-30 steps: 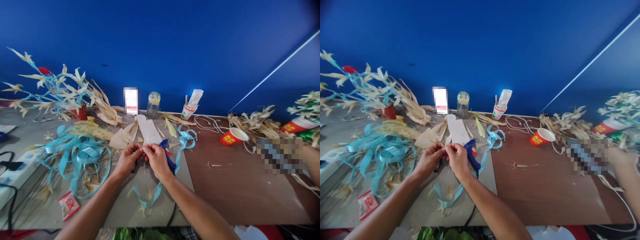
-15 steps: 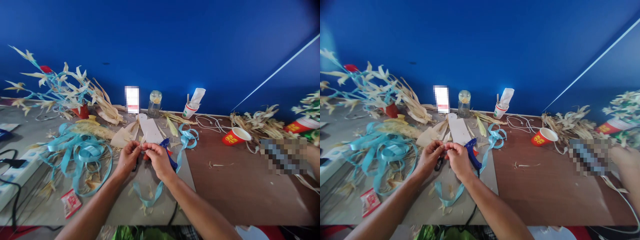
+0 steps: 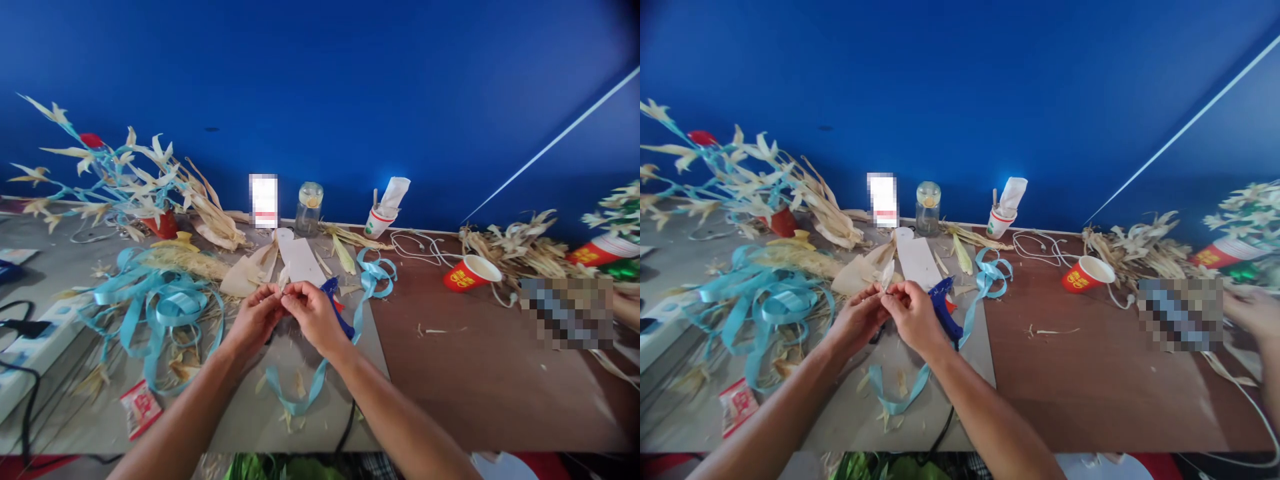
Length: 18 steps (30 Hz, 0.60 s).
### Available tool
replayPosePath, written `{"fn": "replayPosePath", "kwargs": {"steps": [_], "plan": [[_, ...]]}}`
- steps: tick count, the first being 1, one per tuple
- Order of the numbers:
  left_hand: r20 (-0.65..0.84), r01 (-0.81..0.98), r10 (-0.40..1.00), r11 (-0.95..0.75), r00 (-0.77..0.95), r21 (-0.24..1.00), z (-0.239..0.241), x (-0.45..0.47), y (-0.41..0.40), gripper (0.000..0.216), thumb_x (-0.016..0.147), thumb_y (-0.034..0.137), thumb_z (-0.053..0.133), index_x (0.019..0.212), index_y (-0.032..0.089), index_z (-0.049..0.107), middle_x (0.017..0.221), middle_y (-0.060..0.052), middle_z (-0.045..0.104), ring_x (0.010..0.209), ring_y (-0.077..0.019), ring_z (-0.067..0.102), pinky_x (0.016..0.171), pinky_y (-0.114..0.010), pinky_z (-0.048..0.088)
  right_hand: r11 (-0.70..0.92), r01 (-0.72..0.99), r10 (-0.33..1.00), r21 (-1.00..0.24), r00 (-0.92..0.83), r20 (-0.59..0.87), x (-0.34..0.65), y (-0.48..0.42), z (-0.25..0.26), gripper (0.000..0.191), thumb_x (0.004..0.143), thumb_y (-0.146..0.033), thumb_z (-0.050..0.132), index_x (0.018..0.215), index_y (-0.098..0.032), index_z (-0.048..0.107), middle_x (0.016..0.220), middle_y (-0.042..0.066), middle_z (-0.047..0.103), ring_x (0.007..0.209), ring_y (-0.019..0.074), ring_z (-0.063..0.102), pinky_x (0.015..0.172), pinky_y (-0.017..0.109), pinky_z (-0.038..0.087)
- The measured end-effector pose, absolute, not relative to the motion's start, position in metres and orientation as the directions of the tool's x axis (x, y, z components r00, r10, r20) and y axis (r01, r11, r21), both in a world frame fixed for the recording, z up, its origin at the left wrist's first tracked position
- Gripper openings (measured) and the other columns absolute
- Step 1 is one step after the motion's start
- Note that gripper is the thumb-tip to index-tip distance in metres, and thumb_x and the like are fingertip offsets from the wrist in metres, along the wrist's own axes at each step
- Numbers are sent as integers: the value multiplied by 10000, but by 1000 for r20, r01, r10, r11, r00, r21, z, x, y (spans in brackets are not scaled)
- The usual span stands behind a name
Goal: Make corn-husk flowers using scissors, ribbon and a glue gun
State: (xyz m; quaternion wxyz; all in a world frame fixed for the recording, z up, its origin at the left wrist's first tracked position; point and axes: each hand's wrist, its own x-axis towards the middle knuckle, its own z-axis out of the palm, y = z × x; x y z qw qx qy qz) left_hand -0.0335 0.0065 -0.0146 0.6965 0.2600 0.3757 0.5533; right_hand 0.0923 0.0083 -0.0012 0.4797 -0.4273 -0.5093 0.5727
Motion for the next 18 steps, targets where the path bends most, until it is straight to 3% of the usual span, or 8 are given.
{"fn": "replayPosePath", "kwargs": {"steps": [4, 10, 14, 18], "plan": [[-208, -566, 969, 246, 133, 787, -21, -35, 7, 205, 632, 229, 745, 745, 149, 593, 649, 13, 577, 567, -67, 532, 543, -159, 427, 40, -53, 996, -998, -83, 45, 82, 5, -7, 167, 726, -327, 621, 776, -182, 554, 699, 2, 582, 611, 131, 547, 580, 251, 449], [-111, -498, 972, 202, 206, 843, -26, -33, 6, 190, 679, 245, 720, 787, 126, 619, 619, 3, 589, 545, -68, 522, 562, -172, 429, 33, -77, 998, -996, -59, 38, 85, 8, -6, 210, 775, -371, 564, 714, -187, 486, 589, -35, 534, 474, 98, 516, 471, 216, 412], [-135, -544, 970, 226, 203, 808, -22, -32, 4, 192, 707, 264, 697, 820, 127, 624, 670, -15, 609, 571, -82, 545, 575, -186, 445, 111, 20, 994, -994, -19, 110, 86, 8, -10, 161, 799, -321, 536, 723, -188, 488, 592, -34, 537, 488, 99, 520, 493, 216, 422], [-211, -639, 953, 303, 218, 707, -19, -32, 4, 143, 686, 193, 708, 755, 123, 605, 591, 15, 557, 477, -45, 469, 516, -163, 425, 118, 103, 992, -988, 21, 121, 85, 7, -14, 162, 762, -316, 587, 710, -186, 505, 651, -4, 573, 581, 122, 557, 549, 229, 451]]}}
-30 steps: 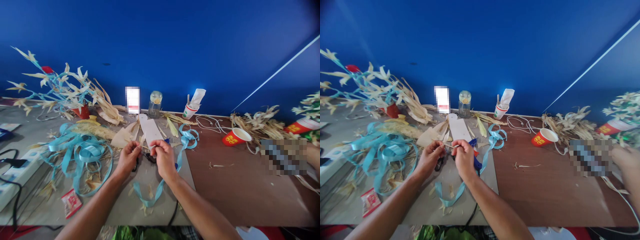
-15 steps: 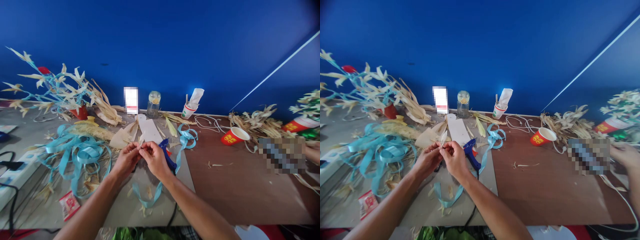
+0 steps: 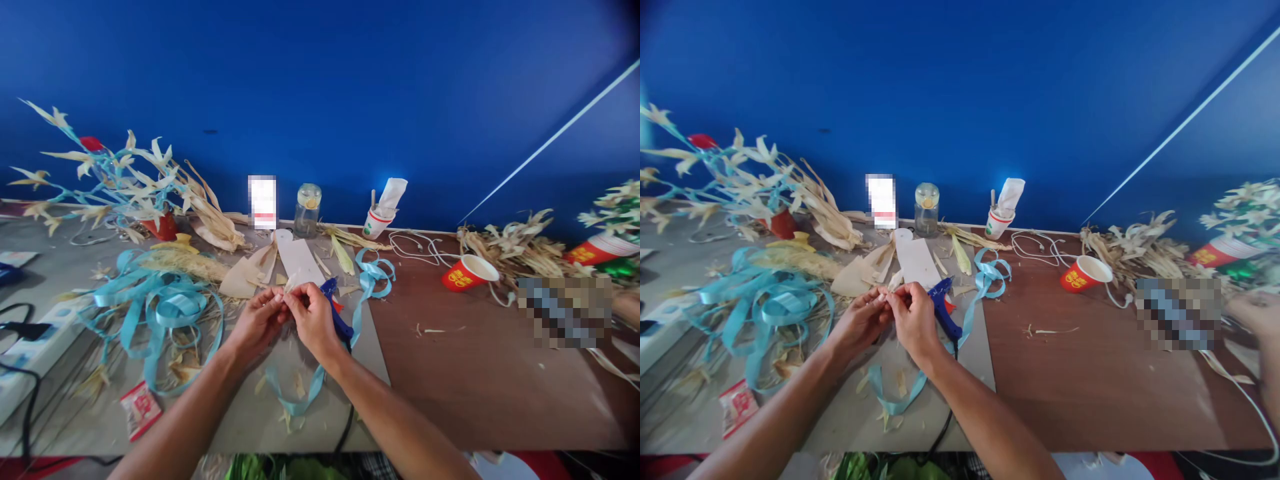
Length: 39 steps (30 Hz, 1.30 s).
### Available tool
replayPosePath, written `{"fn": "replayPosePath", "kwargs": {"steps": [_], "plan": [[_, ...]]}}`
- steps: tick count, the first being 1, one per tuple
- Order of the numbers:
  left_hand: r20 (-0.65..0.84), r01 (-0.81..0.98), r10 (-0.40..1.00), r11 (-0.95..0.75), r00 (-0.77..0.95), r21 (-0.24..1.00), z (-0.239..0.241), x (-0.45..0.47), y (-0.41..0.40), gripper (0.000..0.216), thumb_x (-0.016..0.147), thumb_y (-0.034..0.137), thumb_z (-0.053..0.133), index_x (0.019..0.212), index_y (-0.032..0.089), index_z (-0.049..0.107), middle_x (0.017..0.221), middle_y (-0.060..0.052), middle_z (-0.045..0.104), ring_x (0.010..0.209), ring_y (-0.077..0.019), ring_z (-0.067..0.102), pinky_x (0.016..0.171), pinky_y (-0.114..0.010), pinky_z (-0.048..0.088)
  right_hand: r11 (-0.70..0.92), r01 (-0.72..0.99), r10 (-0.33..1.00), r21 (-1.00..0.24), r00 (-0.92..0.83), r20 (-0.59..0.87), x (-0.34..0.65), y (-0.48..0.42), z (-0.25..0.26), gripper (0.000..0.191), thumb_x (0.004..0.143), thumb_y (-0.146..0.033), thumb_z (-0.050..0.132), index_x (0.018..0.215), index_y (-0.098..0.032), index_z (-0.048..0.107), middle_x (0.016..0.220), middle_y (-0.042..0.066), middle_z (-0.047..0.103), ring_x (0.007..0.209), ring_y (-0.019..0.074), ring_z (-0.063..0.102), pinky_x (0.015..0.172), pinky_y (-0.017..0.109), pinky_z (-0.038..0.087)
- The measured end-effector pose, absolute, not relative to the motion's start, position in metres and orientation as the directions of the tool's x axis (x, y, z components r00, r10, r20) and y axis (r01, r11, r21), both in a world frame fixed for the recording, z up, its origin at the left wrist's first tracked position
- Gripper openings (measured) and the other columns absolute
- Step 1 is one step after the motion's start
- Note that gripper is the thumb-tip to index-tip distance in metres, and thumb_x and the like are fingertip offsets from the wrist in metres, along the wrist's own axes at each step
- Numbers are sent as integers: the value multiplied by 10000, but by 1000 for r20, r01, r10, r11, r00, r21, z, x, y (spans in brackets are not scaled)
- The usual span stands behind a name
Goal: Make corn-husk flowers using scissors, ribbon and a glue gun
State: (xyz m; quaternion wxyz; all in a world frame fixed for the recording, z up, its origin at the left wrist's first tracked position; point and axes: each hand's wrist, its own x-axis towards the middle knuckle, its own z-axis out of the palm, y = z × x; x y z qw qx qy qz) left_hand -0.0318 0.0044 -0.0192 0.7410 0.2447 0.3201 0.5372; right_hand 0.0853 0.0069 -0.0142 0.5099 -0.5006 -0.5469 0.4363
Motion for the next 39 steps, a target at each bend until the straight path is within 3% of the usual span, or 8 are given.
{"fn": "replayPosePath", "kwargs": {"steps": [8, 13, 16, 20, 24, 26, 31, 39], "plan": [[-184, -789, 956, 292, 228, 540, -21, -40, 11, 87, 739, 82, 606, 709, 116, 531, 600, 53, 462, 422, -4, 362, 613, -212, 484, 43, -146, 999, -988, -18, 46, 87, 7, -11, 217, 697, -243, 601, 894, -183, 534, 708, -37, 536, 507, 65, 489, 495, 193, 414], [-176, -842, 967, 246, 183, 480, -18, -42, 11, 96, 790, 39, 512, 744, 123, 517, 619, 56, 449, 428, -3, 347, 617, -213, 490, -142, -252, 989, -957, -65, -130, 90, 13, -14, 97, 687, -224, 565, 752, -155, 584, 540, -63, 480, 424, 47, 381, 417, 179, 277], [-176, -841, 966, 253, 190, 479, -19, -42, 12, 97, 791, 31, 505, 751, 118, 519, 626, 52, 452, 430, -2, 346, 602, -201, 484, -246, -288, 959, -925, -213, -189, 90, 14, -14, 186, 707, -325, 589, 679, -142, 582, 555, -42, 513, 388, 39, 357, 398, 193, 259], [-186, -836, 966, 249, 179, 490, -25, -42, 13, 90, 787, 37, 521, 762, 124, 522, 628, 50, 460, 429, -4, 344, 573, -196, 470, -107, -153, 985, -983, -152, -83, 91, 13, -13, 338, 778, -420, 540, 564, -159, 512, 478, -53, 441, 395, 51, 340, 411, 202, 282], [-209, -816, 963, 257, 170, 518, -29, -40, 14, 62, 768, 64, 562, 764, 124, 544, 612, 43, 488, 433, -8, 370, 577, -190, 474, 131, -14, 989, -991, -66, 131, 88, 11, -13, 156, 769, -318, 578, 817, -169, 578, 718, 1, 586, 614, 108, 540, 573, 219, 440], [-215, -800, 959, 274, 184, 535, -30, -38, 13, 62, 749, 82, 597, 780, 123, 563, 598, 41, 497, 433, -9, 383, 551, -165, 458, 160, 23, 985, -987, -69, 158, 86, 10, -12, 159, 753, -288, 590, 865, -176, 576, 758, 13, 600, 673, 130, 570, 617, 236, 467], [-226, -733, 947, 319, 228, 601, -29, -31, 9, 117, 717, 143, 661, 814, 133, 595, 564, 45, 502, 430, -26, 413, 538, -174, 460, 192, 138, 981, -972, -31, 190, 84, 10, -9, 75, 738, -234, 581, 689, -183, 554, 686, 4, 593, 654, 134, 565, 634, 241, 461], [-226, -644, 972, 211, 60, 736, -17, -23, 4, 192, 664, 262, 725, 738, 123, 615, 681, 3, 585, 599, -80, 558, 549, -166, 462, 311, 334, 947, -890, -28, 320, 90, 11, -9, 119, 775, -213, 541, 663, -180, 557, 698, 22, 589, 667, 139, 544, 643, 250, 429]]}}
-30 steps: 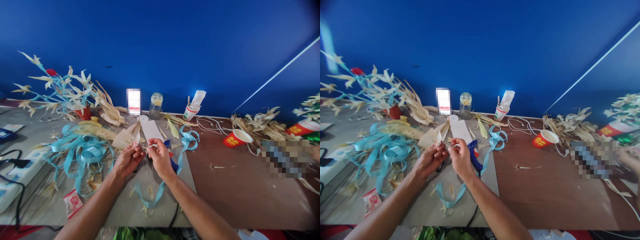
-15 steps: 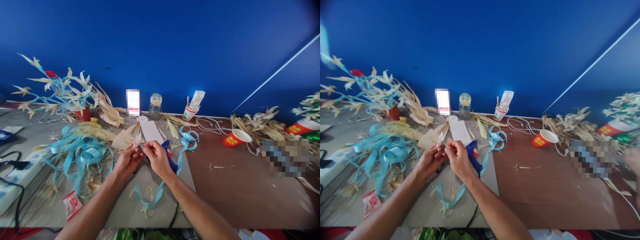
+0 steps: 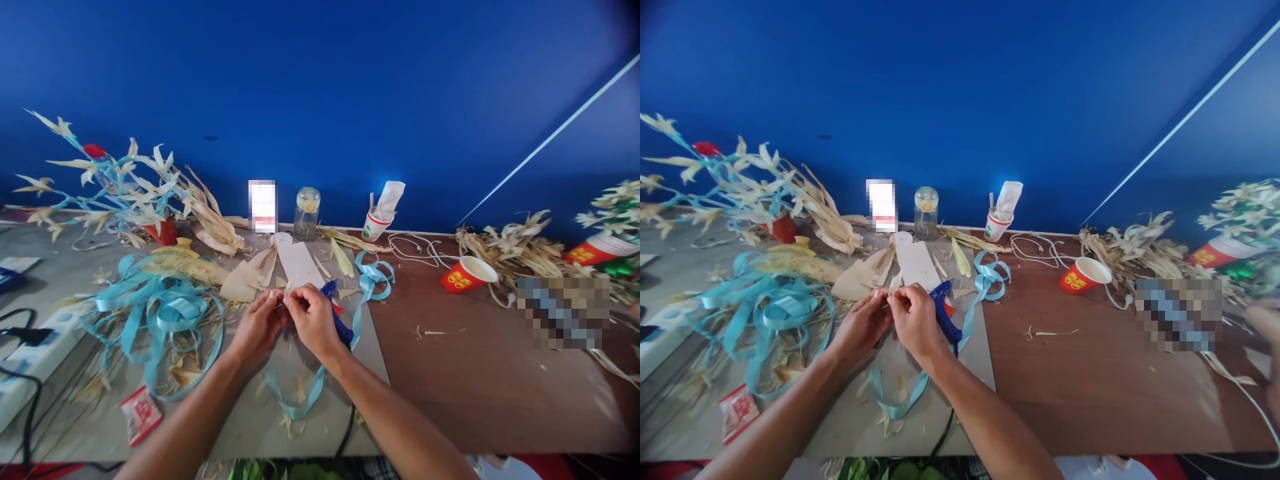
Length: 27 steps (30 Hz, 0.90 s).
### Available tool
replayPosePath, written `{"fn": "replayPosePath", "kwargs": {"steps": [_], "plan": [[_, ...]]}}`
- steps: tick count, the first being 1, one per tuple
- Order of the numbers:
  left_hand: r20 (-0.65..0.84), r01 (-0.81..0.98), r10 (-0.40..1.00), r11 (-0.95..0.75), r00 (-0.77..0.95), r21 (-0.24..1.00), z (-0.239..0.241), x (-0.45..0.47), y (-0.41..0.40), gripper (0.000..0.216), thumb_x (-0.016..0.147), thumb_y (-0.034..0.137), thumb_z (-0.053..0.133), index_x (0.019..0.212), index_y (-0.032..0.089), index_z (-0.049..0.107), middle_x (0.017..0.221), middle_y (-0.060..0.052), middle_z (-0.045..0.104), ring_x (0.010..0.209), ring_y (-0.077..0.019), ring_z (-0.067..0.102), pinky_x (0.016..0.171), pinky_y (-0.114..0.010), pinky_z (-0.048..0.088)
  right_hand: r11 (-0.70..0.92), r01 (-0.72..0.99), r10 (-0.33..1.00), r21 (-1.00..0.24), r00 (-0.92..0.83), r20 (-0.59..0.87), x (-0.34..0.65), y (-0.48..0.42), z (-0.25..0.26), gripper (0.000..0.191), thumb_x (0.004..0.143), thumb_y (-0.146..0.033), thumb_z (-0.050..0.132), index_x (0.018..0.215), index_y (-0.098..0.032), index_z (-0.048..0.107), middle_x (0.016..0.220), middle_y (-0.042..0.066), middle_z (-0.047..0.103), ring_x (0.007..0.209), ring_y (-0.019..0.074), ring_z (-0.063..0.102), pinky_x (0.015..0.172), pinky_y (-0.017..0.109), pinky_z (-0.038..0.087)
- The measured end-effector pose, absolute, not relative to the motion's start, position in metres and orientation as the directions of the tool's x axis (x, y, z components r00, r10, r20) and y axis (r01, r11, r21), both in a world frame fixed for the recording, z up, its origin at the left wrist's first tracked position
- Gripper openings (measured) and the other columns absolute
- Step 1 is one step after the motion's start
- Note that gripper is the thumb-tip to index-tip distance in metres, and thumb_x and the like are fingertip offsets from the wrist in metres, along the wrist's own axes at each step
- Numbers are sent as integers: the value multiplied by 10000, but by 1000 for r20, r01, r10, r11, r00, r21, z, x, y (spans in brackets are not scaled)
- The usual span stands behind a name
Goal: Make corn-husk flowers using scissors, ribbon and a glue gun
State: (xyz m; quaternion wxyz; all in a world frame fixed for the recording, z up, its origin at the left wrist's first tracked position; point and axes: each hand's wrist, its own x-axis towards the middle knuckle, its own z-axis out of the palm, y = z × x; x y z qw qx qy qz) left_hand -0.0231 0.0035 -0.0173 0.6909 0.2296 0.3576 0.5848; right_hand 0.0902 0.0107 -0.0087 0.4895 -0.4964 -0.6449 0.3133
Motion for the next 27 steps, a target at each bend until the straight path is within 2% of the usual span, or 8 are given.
{"fn": "replayPosePath", "kwargs": {"steps": [6, 10, 15, 19, 23, 27], "plan": [[-241, -593, 965, 252, 100, 765, -17, -27, 4, 187, 643, 198, 740, 727, 113, 596, 627, 10, 573, 499, -54, 515, 487, -150, 431, 348, 390, 934, -852, -67, 350, 90, 8, -10, 137, 789, -134, 493, 684, -188, 563, 719, 36, 580, 705, 154, 542, 679, 266, 422], [-245, -620, 964, 252, 99, 743, -19, -28, 6, 195, 643, 175, 740, 742, 113, 584, 629, 10, 577, 485, -39, 500, 487, -132, 431, 367, 348, 930, -863, -130, 343, 90, 7, -8, 185, 793, -98, 446, 724, -183, 595, 742, 44, 592, 751, 163, 555, 712, 277, 436], [-246, -653, 965, 245, 91, 717, -20, -30, 8, 202, 659, 178, 735, 774, 118, 580, 637, 9, 587, 513, -37, 513, 513, -122, 436, 364, 274, 929, -890, -169, 328, 90, 5, -5, 267, 767, -70, 416, 884, -161, 639, 843, 71, 615, 841, 179, 578, 769, 304, 468], [-245, -634, 967, 235, 73, 737, -23, -30, 9, 210, 650, 188, 739, 769, 118, 582, 634, 10, 597, 517, -40, 522, 529, -129, 433, 336, 277, 939, -900, -167, 299, 88, 3, -5, 296, 748, -79, 438, 949, -139, 647, 868, 87, 617, 872, 194, 578, 803, 330, 472], [-189, -595, 982, 137, -25, 792, -26, -28, 9, 229, 628, 213, 750, 761, 134, 582, 648, 7, 616, 584, -84, 571, 593, -185, 461, 279, 220, 955, -935, -163, 247, 87, 1, -6, 314, 734, -109, 493, 1002, -164, 647, 948, 86, 620, 914, 195, 573, 837, 338, 466], [-134, -536, 986, 59, -102, 842, -27, -27, 9, 224, 641, 241, 737, 772, 148, 581, 640, 24, 596, 585, -89, 556, 591, -196, 446, 145, 153, 983, -978, -135, 125, 85, -2, -6, 323, 731, -159, 539, 1037, -160, 639, 985, 88, 600, 769, 162, 575, 732, 312, 494]]}}
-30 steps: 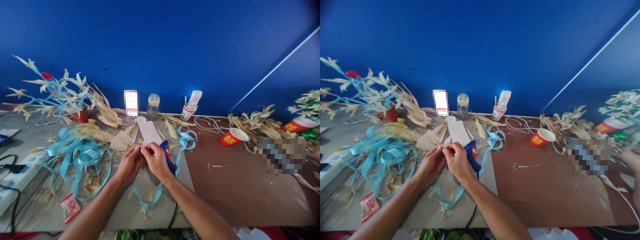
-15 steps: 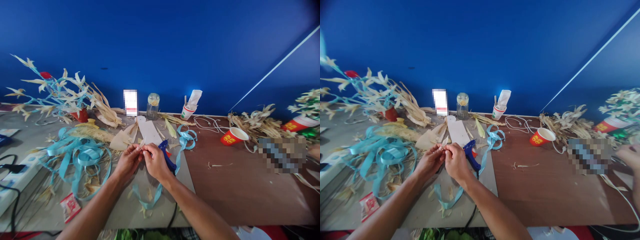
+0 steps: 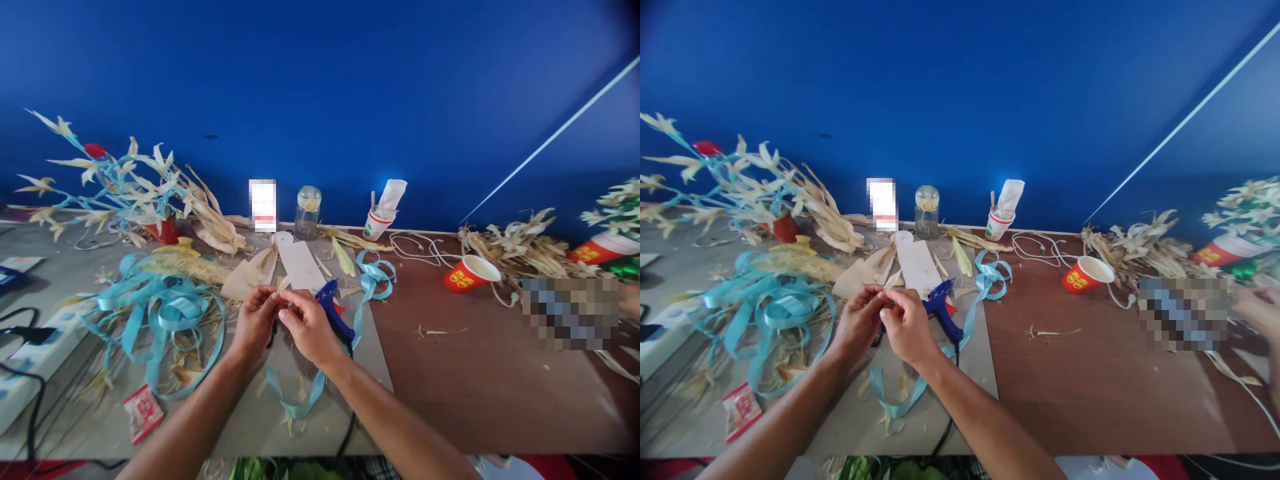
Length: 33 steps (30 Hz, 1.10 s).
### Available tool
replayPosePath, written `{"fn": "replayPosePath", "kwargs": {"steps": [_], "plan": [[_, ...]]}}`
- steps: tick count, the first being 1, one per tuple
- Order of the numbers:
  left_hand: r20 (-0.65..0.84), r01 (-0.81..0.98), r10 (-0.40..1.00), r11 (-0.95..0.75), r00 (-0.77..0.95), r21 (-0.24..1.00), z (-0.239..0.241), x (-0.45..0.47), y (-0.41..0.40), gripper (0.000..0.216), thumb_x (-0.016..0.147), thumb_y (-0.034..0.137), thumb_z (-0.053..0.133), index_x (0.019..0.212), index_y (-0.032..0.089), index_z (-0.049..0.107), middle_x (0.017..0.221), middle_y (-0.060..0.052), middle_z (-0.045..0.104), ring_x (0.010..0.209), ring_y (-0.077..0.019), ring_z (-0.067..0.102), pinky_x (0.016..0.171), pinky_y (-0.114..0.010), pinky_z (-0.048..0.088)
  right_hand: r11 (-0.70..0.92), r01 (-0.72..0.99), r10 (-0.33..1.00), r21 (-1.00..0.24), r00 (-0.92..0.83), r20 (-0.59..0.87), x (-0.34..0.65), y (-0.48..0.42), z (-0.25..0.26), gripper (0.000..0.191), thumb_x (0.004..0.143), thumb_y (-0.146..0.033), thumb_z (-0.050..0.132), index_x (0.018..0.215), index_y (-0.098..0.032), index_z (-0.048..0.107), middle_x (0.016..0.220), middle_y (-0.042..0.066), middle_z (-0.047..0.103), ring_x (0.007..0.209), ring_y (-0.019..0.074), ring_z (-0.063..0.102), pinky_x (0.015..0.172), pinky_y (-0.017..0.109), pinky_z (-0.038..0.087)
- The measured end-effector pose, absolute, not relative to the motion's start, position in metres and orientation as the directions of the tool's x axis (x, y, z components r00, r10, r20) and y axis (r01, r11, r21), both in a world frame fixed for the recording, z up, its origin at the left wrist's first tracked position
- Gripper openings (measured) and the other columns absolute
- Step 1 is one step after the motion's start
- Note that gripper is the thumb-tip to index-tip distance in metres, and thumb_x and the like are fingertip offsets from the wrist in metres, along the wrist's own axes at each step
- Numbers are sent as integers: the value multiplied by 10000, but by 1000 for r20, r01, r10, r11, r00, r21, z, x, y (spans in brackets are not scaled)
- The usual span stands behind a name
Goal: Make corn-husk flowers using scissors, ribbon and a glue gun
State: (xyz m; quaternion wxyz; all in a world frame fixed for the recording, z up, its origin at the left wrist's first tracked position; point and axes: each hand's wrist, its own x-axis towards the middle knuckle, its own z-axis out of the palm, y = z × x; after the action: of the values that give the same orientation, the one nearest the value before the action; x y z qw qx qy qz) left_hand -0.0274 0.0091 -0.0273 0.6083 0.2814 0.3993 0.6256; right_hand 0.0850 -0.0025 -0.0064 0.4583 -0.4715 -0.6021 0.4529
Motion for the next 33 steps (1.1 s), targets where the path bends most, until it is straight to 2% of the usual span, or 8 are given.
{"fn": "replayPosePath", "kwargs": {"steps": [2, 8, 13, 18, 22, 26, 30, 33], "plan": [[-128, -517, 985, 49, -117, 854, -29, -28, 9, 219, 654, 251, 725, 788, 153, 581, 638, 29, 583, 580, -87, 545, 581, -194, 436, 114, 142, 987, -983, -129, 96, 84, -4, -7, 328, 735, -172, 541, 1048, -155, 636, 990, 92, 592, 730, 152, 564, 698, 305, 496], [-86, -420, 988, 24, -129, 907, -34, -29, 6, 215, 683, 265, 696, 848, 167, 597, 672, 20, 594, 613, -101, 549, 605, -207, 436, 183, 178, 980, -967, -113, 164, 85, -4, -6, 322, 720, -172, 556, 1025, -178, 657, 942, 74, 583, 735, 156, 551, 722, 313, 486], [-48, -356, 988, -8, -146, 934, -32, -30, 3, 216, 711, 290, 673, 878, 166, 617, 735, -5, 626, 665, -114, 565, 653, -224, 447, 183, 190, 980, -965, -113, 164, 88, -4, 0, 331, 726, -172, 556, 1042, -176, 657, 966, 82, 578, 747, 156, 548, 718, 305, 483], [-53, -376, 988, -7, -148, 926, -31, -32, 7, 195, 675, 267, 712, 804, 162, 609, 679, 16, 600, 618, -88, 539, 626, -196, 429, 124, 72, 983, -990, -142, 113, 88, -4, 0, 244, 782, -275, 551, 966, -188, 684, 976, 76, 611, 838, 170, 573, 756, 294, 469], [-70, -414, 990, 12, -126, 910, -30, -33, 7, 195, 689, 293, 701, 789, 165, 593, 623, 22, 583, 557, -84, 520, 579, -193, 415, 78, 5, 996, -997, -41, 77, 90, 0, -1, 215, 796, -349, 539, 809, -181, 673, 812, 36, 617, 709, 140, 552, 630, 248, 437], [-36, -319, 988, -15, -152, 948, -29, -32, 6, 176, 712, 306, 679, 776, 165, 595, 591, 24, 568, 529, -85, 494, 546, -186, 390, -9, -109, 995, -994, 97, -19, 94, 6, -1, 207, 755, -360, 575, 839, -176, 618, 610, -27, 528, 536, 101, 451, 509, 220, 370], [-1, -183, 989, -26, -147, 983, -26, -30, 5, 145, 727, 301, 660, 757, 169, 608, 571, 27, 554, 543, -94, 471, 533, -184, 367, -49, -150, 999, -987, -11, -47, 94, 9, 0, 274, 719, -362, 622, 914, -171, 595, 705, -14, 580, 573, 98, 500, 531, 215, 395], [24, -120, 989, -41, -143, 992, -24, -29, 4, 124, 727, 286, 657, 742, 169, 618, 605, 20, 566, 584, -102, 478, 556, -188, 368, -18, -113, 998, -993, -66, -10, 93, 9, 1, 222, 717, -345, 633, 849, -169, 604, 716, -2, 599, 613, 117, 543, 577, 234, 419]]}}
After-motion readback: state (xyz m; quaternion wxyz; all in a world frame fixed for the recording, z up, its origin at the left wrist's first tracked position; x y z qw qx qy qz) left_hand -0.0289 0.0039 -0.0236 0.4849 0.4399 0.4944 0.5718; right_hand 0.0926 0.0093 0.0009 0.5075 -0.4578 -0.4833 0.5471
